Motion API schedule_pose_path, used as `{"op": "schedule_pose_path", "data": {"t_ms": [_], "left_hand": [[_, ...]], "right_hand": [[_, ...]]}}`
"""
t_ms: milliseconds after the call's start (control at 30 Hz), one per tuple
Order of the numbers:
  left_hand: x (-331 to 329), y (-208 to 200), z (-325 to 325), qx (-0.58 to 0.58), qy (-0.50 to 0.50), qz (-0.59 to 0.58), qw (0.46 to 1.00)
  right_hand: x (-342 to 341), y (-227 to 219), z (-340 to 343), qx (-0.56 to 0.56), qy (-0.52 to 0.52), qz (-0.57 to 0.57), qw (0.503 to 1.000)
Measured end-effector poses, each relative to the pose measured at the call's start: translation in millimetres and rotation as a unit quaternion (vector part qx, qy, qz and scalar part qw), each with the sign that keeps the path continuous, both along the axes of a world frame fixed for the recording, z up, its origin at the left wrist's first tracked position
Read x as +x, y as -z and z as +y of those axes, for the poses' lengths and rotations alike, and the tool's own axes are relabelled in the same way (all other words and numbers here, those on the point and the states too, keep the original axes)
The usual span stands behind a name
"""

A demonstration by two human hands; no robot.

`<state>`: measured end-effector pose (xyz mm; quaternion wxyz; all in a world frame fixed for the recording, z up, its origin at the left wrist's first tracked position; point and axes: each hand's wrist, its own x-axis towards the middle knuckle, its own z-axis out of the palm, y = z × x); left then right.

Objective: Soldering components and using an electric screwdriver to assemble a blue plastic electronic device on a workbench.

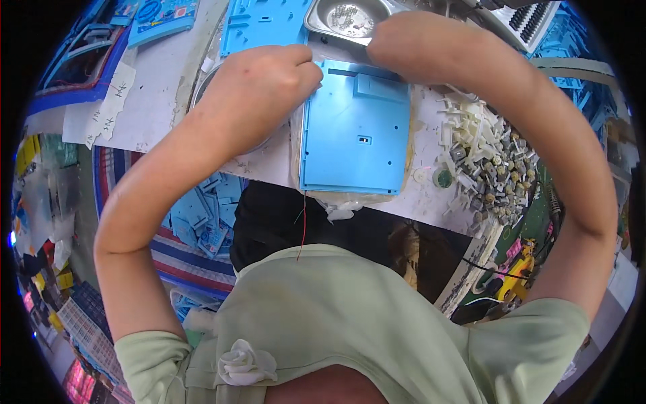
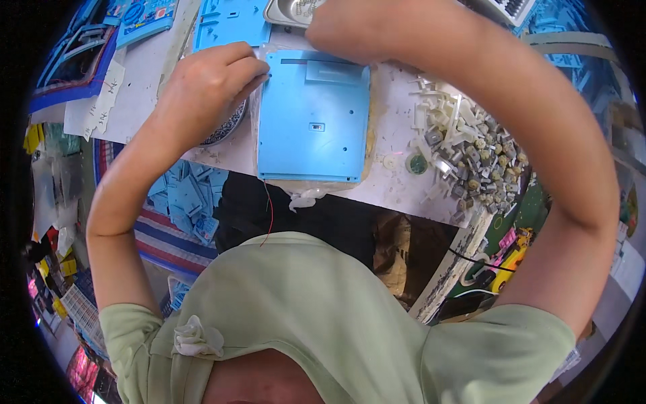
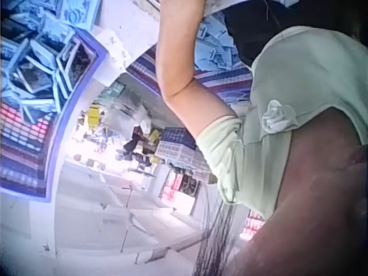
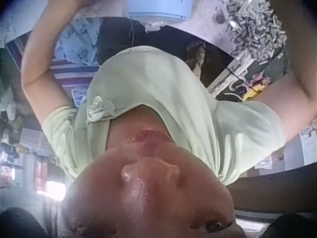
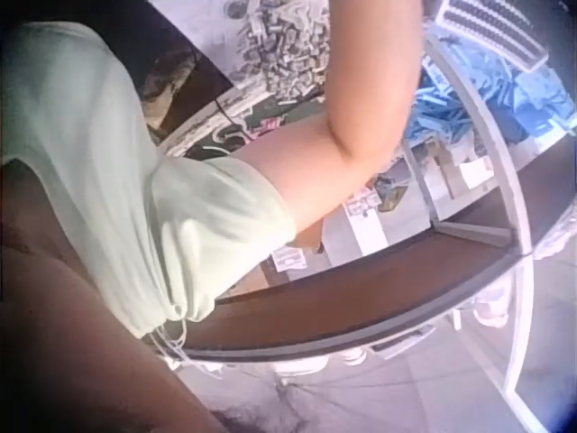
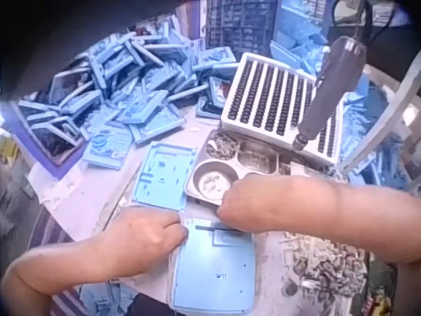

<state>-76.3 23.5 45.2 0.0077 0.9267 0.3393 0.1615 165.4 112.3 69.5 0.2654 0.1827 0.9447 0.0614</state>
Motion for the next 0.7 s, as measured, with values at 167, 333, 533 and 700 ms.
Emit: {"op": "schedule_pose_path", "data": {"t_ms": [167, 333, 533, 700], "left_hand": [[-5, -4, -25, -0.047, -0.021, -0.110, 0.993], [-18, -10, -49, -0.116, -0.069, -0.194, 0.972], [-30, 10, -83, -0.227, -0.160, -0.277, 0.920], [-7, 29, -93, -0.257, -0.133, -0.325, 0.901]], "right_hand": [[-20, -4, 10, -0.052, 0.014, -0.075, 0.996], [-16, -33, 9, -0.199, 0.253, -0.040, 0.946], [60, 16, -107, -0.194, 0.364, 0.489, 0.769], [37, 71, -157, -0.068, 0.427, 0.655, 0.620]]}}
